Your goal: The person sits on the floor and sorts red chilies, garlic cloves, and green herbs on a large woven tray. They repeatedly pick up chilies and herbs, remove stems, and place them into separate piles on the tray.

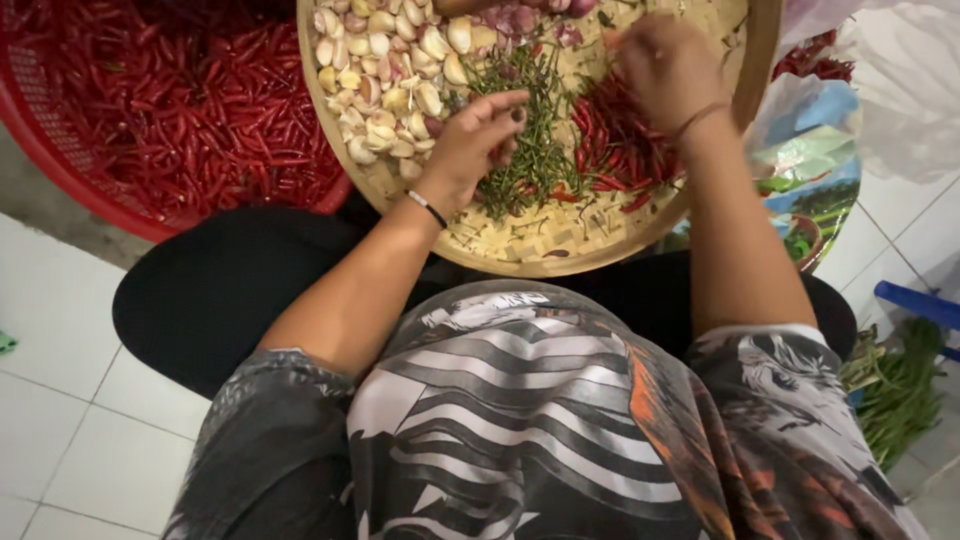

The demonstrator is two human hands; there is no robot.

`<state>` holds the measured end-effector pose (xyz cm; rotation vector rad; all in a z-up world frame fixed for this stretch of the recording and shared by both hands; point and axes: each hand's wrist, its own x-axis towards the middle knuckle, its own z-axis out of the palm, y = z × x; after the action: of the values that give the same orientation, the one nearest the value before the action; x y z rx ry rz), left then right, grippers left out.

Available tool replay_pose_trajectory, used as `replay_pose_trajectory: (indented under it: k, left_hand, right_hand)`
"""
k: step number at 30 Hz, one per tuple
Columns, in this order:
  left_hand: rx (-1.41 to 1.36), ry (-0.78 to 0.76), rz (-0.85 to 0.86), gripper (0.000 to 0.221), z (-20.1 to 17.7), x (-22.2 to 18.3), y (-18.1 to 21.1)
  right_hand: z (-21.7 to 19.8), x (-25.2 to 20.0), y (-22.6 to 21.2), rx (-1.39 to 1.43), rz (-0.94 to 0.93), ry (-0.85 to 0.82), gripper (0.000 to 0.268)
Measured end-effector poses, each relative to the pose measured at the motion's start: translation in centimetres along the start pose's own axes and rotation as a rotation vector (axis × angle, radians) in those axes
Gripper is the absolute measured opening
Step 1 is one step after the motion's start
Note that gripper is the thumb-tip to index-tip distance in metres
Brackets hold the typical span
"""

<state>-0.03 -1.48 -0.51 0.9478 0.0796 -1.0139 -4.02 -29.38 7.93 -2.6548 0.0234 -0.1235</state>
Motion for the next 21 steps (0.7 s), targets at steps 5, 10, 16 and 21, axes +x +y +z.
replay_pose_trajectory:
  k: [5, 10, 16, 21]
  left_hand:
    - [-0.103, 0.017, 0.122, 0.019, -0.3, 0.0, -1.2]
    - [0.071, 0.156, 0.268, 0.016, -0.4, -0.2, -1.1]
    - [0.017, 0.099, 0.237, 0.013, -1.4, -0.8, -0.3]
    - [-0.157, -0.009, 0.11, 0.015, -1.8, -0.3, -0.9]
  right_hand:
    - [2.7, -0.4, -9.2, 0.209, -0.102, -0.197, 0.008]
    - [3.7, 0.2, -10.5, 0.159, 0.004, -0.261, 0.009]
    - [3.7, 2.9, -1.7, -0.356, 0.039, -0.141, 0.011]
    - [3.5, 2.6, 7.0, -0.536, 0.093, 0.21, 0.017]
